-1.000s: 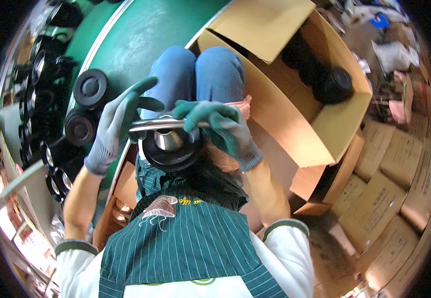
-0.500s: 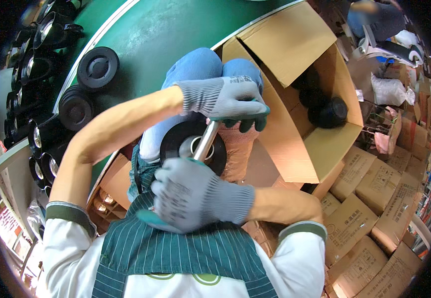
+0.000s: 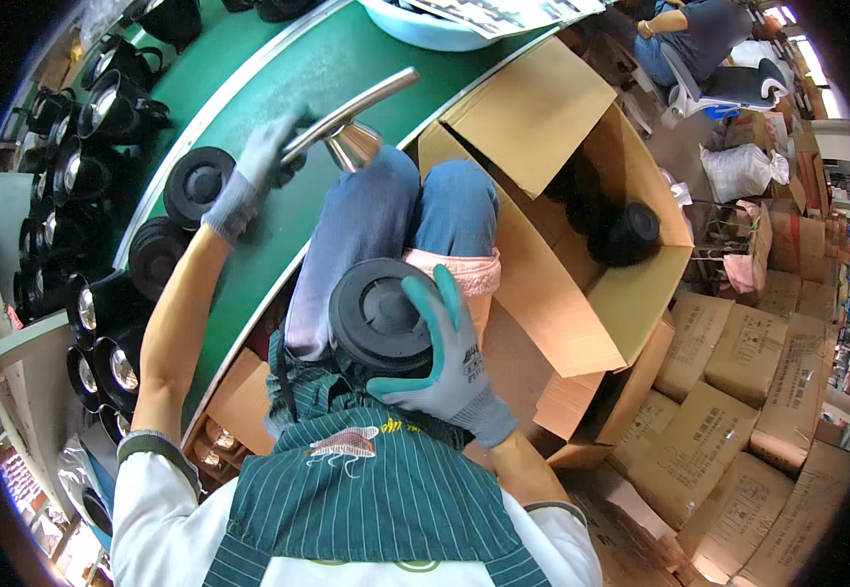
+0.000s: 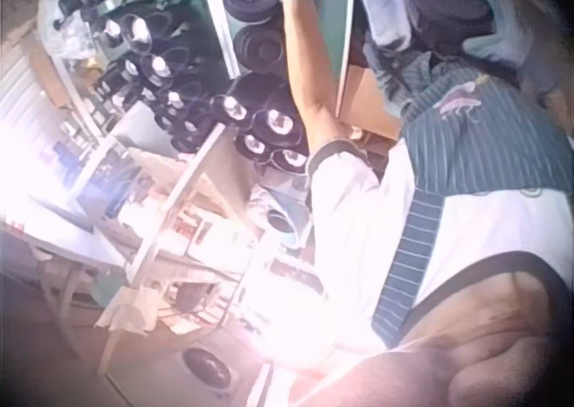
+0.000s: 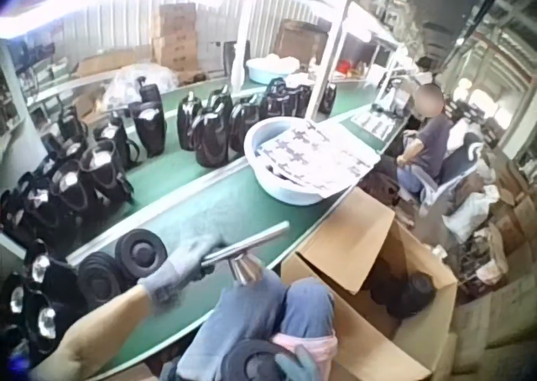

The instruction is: The person assembles black kettles by inserting a metal rod into the base and attaching a lid. They handle each kettle one at a time, place the assembled units on a green table, and repeat the process.

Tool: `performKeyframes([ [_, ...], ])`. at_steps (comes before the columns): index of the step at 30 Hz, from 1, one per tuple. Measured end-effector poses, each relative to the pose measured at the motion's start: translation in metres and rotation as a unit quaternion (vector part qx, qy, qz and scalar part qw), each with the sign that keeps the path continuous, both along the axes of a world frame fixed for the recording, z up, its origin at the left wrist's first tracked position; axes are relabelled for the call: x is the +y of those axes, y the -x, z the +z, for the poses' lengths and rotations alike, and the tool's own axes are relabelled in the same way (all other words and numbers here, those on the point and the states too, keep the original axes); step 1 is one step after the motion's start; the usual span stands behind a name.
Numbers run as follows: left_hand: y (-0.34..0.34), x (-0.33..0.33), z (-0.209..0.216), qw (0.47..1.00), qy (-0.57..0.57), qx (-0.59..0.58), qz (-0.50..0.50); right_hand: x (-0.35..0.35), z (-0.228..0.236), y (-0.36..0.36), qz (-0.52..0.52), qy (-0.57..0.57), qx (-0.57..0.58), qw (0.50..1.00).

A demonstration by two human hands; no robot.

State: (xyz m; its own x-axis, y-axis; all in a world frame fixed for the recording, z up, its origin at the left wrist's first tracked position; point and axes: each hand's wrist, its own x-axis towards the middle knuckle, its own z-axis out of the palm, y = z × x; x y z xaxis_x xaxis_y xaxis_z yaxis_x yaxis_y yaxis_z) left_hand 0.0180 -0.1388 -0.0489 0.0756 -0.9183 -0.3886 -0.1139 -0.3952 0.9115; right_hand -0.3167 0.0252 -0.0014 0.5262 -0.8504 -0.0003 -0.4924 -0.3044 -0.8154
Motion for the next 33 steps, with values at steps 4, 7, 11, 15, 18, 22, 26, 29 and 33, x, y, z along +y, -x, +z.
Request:
performKeyframes([
  [4,0.02,0.008,-0.063,0.927,0.172,-0.332,-0.001,-0.007,0.016,-0.013,-0.042,-0.042,-0.014,0.998],
  [7,0.026,0.013,-0.107,0.86,0.227,-0.456,0.034,-0.016,0.027,-0.004,-0.006,0.028,-0.078,0.997],
  [11,0.019,0.024,-0.05,0.894,0.116,-0.434,-0.007,-0.06,0.061,0.003,-0.148,0.018,-0.24,0.959],
  [15,0.005,0.065,0.04,0.868,0.377,-0.322,-0.026,-0.139,0.024,-0.001,-0.217,-0.264,-0.507,0.792],
  [18,-0.021,0.088,0.078,0.766,0.532,-0.351,-0.086,-0.194,0.008,-0.065,-0.054,-0.414,-0.627,0.657],
  [22,-0.062,0.054,0.088,0.81,0.45,-0.375,-0.031,-0.247,-0.015,-0.166,0.006,-0.497,-0.568,0.656],
  [26,-0.122,-0.001,0.104,0.797,0.391,-0.459,0.031,-0.293,-0.014,-0.222,-0.101,-0.548,-0.36,0.748],
  [29,-0.18,-0.069,0.091,0.808,0.313,-0.488,0.107,-0.29,-0.04,-0.213,-0.044,-0.478,-0.435,0.762],
  [33,-0.257,-0.149,0.058,0.769,0.157,-0.606,0.124,-0.285,-0.036,-0.183,0.004,-0.555,-0.419,0.718],
])
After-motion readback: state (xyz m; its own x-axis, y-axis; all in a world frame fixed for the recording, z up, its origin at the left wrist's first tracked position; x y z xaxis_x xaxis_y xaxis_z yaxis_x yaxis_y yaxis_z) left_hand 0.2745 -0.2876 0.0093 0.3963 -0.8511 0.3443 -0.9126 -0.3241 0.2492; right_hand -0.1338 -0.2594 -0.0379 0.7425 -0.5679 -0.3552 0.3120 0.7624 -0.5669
